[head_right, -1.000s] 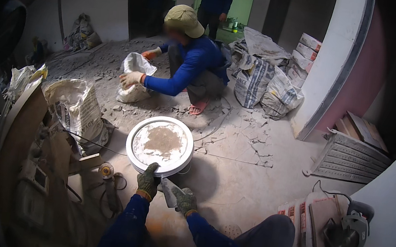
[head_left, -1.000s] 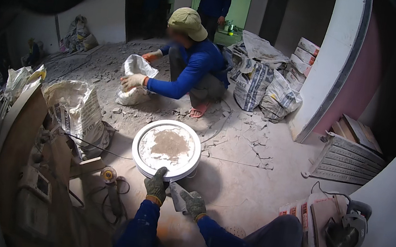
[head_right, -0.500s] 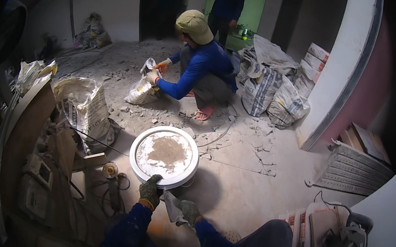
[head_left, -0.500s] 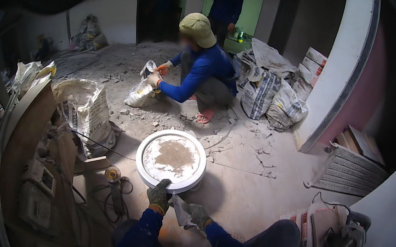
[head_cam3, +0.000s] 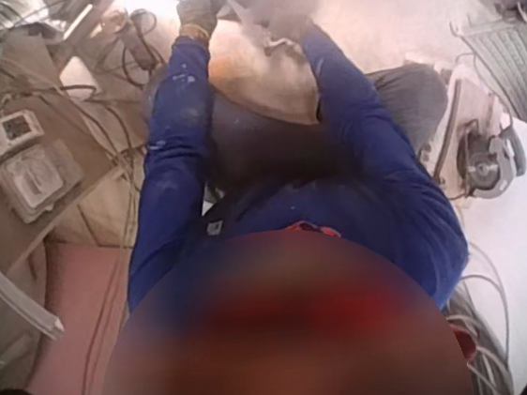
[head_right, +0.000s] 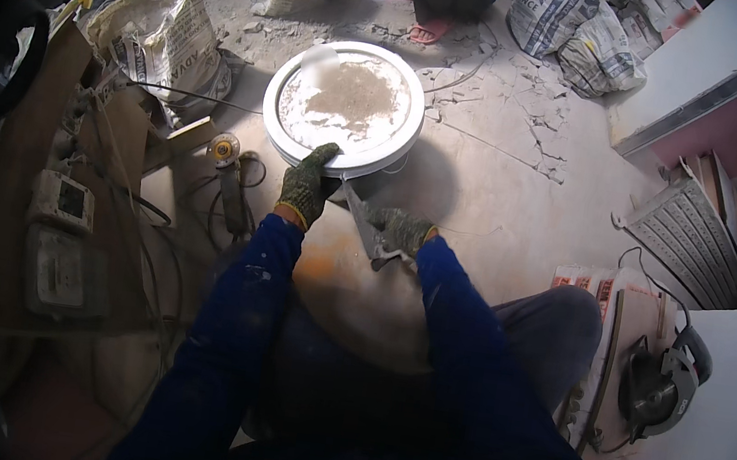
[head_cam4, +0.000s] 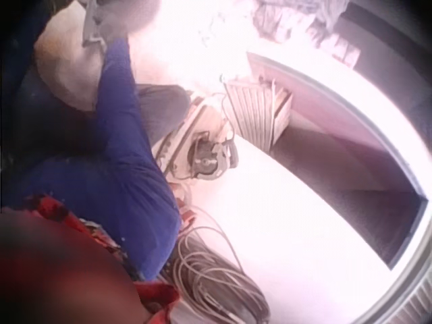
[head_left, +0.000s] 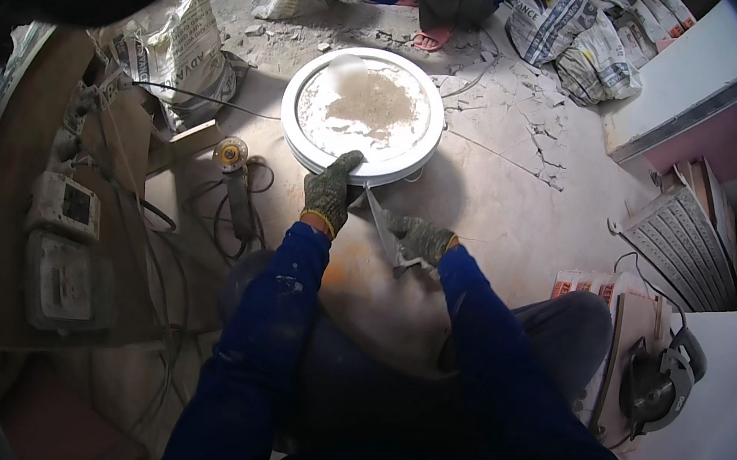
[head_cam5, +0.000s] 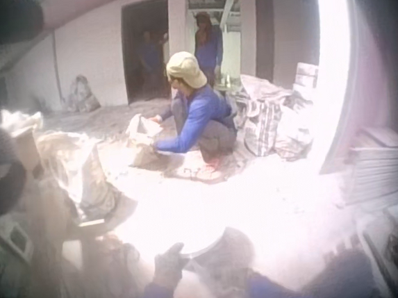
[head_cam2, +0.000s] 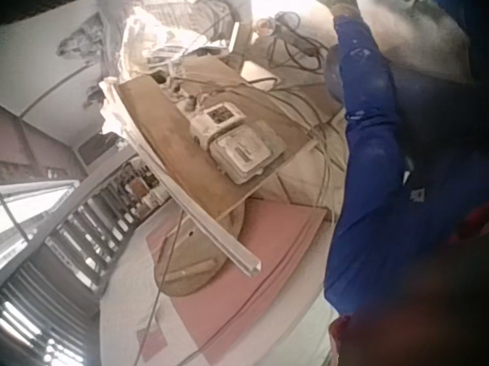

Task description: The person uses an angle grinder to cut the rim of a white plastic bucket while seated on the floor. They then use a trowel to scrape and smooth the cut edge of the bucket. Another person is visible nearby handling a bag of material.

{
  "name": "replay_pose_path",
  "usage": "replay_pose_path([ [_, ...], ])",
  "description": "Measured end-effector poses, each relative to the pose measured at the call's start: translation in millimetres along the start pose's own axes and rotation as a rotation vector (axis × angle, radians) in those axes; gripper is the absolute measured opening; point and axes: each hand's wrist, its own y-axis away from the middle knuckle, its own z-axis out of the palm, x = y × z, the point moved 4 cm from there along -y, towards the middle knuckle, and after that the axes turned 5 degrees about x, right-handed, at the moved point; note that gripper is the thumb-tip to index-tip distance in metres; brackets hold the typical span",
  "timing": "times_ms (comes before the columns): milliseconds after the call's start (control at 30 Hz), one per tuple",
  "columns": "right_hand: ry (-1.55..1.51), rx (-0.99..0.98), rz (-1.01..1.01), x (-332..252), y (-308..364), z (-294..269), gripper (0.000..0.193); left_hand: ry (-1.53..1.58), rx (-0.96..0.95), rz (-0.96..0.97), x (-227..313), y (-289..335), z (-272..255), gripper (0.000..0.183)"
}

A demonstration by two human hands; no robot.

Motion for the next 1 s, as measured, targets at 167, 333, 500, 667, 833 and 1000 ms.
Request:
replay_pose_path([
  [167,-0.911,-0.009,0.397,5,5,25,0.039,-0.136,-0.054,-0.116,13,14,3,0.039],
  [333,-1.417,-0.173,0.597,-4,6,67,0.044,-0.203,-0.030,-0.167,10,7,-2,0.036],
  [500,-0.358,-0.188,0.637,2,19,33,0.049,-0.245,-0.068,-0.106,15,14,-1,0.033],
  [667,-0.213,0.197,0.522,7,25,48,0.061,-0.298,0.022,-0.131,18,19,3,0.033],
  [833,-0.132,0.181,0.710,32,14,103,0.058,-0.320,0.043,-0.160,16,13,-2,0.030],
  [1000,-0.054,0.691,0.142,25,16,70,0.045,-0.344,-0.007,-0.183,15,10,-8,0.040],
])
